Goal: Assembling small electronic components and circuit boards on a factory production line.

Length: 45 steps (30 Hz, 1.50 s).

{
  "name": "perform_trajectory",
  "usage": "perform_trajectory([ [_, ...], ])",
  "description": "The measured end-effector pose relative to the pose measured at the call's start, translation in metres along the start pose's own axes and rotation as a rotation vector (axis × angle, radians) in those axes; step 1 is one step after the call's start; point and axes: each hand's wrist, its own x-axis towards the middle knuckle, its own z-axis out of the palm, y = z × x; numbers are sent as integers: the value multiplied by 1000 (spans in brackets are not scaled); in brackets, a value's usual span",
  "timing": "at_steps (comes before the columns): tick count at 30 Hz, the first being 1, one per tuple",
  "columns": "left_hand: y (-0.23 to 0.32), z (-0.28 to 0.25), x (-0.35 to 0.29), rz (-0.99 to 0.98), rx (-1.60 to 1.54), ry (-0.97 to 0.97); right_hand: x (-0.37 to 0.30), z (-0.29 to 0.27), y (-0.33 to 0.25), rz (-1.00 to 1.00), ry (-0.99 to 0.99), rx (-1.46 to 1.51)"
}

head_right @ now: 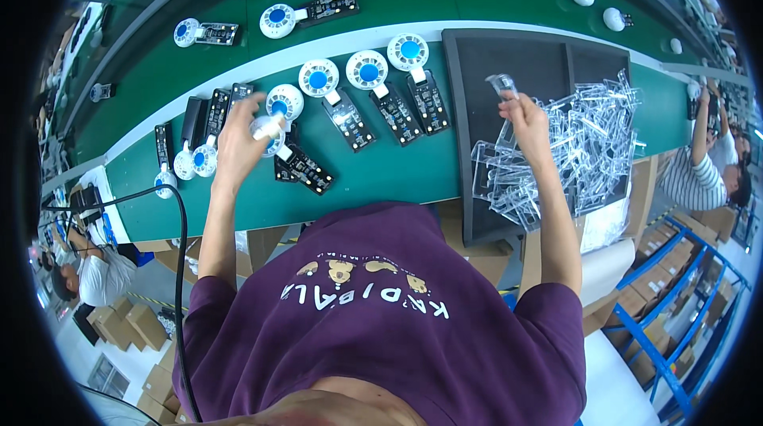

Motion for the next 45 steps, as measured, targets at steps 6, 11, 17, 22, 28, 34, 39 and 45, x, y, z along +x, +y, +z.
perform_trajectory([
  [6, -44, 30, 117, -560, -445, 129, 21, 7, -53, 242, -89, 908],
  [11, -48, 46, 161, -769, -971, 45, 42, 30, -108, 219, -333, 1178],
  [17, -18, 53, 154, -563, -1167, 512, 84, 72, -161, -272, -38, 366],
  [22, 28, 12, 150, -454, -1279, 459, 114, 103, -212, -769, 206, -116],
  [28, 50, -3, 143, -422, -1311, 245, 107, 111, -221, -720, 285, -152],
  [34, 65, -9, 136, -405, -1291, 262, 95, 111, -207, -725, 455, -355],
  [39, 73, -1, 130, -116, -1571, 274, 93, 95, -190, -636, 184, 115],
  [45, 88, 36, 113, -139, -2122, -144, 71, 77, -204, -598, 171, -58],
])
